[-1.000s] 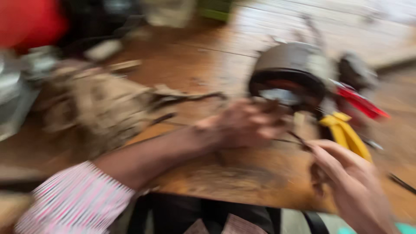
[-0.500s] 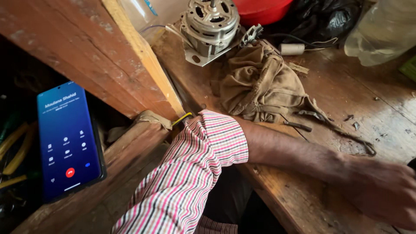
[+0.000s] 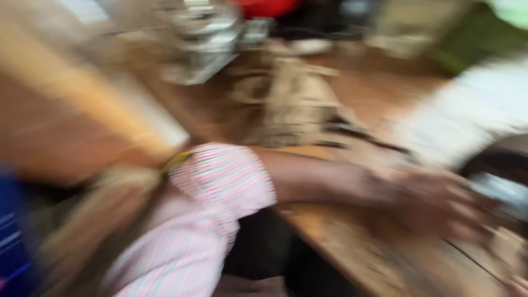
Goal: The person holds an electric motor stator on a wooden workbench and uses a small metal rod to pry and pull copper windings out of the stator slots, working around the inside of the housing and setting removed wire pieces on the table.
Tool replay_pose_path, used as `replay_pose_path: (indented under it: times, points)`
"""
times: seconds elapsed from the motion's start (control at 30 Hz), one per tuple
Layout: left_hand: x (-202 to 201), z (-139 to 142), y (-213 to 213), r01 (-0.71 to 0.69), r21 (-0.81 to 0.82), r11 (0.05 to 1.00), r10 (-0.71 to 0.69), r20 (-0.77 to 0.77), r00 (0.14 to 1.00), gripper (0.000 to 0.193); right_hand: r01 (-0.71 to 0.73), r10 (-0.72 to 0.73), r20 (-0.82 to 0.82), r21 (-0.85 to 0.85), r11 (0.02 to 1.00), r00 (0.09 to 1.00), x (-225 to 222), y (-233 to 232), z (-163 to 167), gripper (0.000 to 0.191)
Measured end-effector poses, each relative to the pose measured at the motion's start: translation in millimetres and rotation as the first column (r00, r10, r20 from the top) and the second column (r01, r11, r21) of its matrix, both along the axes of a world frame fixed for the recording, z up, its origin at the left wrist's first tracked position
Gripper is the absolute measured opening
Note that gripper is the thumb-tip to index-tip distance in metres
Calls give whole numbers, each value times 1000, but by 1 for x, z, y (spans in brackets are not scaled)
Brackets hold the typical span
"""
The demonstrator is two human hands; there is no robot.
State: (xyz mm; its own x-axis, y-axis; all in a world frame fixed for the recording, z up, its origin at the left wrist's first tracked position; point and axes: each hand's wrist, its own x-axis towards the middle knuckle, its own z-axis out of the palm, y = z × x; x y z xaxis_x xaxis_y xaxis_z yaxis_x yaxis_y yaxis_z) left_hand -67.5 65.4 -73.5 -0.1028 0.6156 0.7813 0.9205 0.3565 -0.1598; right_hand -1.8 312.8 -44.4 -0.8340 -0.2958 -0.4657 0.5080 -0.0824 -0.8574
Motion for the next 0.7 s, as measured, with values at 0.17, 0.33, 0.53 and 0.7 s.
replay_pose_path:
  times: [0.17, 0.33, 0.53, 0.7]
  points:
    - [6, -7, 8, -101, -119, 988, 94, -59, 994, 33, 17, 4, -142, 151, 988, 990, 44, 36, 39, 31]
    - [27, 33, 4, -77, -63, 995, 73, -65, 995, 35, 438, 4, -656, 509, 741, 754, 70, 11, 52, 8]
    - [4, 68, -14, -125, 78, 989, 147, -470, 870, 10, 660, 242, -922, 385, 646, 301, 70, -8, 64, 12]
    - [2, 57, -39, -167, 140, 976, 200, -265, 944, 16, 716, 233, -937, 348, 605, 260, 68, -10, 50, 14]
